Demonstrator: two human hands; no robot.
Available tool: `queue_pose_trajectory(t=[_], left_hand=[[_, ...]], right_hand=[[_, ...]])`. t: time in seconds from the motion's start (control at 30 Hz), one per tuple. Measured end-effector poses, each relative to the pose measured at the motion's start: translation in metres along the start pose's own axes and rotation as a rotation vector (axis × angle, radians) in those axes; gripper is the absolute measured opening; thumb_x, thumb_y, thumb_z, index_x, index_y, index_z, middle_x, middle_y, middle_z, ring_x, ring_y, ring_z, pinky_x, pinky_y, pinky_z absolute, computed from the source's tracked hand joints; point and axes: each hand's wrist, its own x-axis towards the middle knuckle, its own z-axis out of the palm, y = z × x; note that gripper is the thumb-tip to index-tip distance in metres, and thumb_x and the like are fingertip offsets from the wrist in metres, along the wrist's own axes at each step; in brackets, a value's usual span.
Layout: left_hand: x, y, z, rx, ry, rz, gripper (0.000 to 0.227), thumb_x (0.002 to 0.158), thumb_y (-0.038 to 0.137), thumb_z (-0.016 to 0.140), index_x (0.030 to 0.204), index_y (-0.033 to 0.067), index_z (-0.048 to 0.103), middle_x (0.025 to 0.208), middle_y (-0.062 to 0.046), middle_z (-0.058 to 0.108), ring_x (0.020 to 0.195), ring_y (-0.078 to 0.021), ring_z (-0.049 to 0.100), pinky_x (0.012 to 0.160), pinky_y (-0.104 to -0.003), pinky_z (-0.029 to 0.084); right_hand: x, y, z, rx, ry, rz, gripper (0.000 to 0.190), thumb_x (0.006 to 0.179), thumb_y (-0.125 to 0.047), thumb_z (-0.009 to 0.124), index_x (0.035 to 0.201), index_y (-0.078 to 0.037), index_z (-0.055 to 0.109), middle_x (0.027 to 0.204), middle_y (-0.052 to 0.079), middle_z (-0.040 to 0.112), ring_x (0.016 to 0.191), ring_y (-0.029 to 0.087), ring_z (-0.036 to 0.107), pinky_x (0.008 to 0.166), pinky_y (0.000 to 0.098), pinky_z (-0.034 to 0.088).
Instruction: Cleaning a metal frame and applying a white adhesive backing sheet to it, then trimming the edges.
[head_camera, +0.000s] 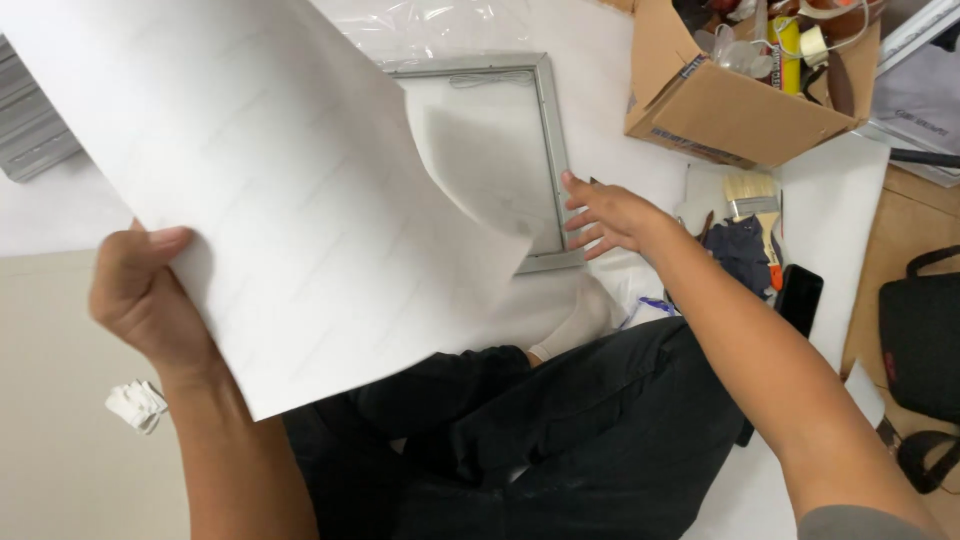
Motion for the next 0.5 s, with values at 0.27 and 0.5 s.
queue_pose_trajectory(t=[0.27,0.5], left_hand=[[0.031,0.017,0.007,-1.231,-0.544,-0.298,0.025,0.094,0.013,0.047,0.109,0.0001,0.062,0.081,-0.003,0.059,0.073,-0.0096,0.062,0.078,-0.016,0.057],[0.008,-0.021,-0.013,-0.329,0.036,0.199,0.015,0.111,0.005,0.061,0.099,0.0126,0.065,0.088,0.004,0.063,0.074,-0.0041,0.051,0.086,-0.015,0.052]], right_hand=[[-0.007,-0.011,0.076,0.214,-0.37,0.143,0.089,0.095,-0.06,0.029,0.154,0.006,0.034,0.142,0.033,0.056,0.122,0.045,0.062,0.109,0.0589,0.044],[-0.014,-0.016,0.147,0.098,-0.433,0.122,0.089,0.087,-0.063,0.046,0.141,0.007,0.05,0.126,0.022,0.061,0.106,0.031,0.063,0.088,0.041,0.049]])
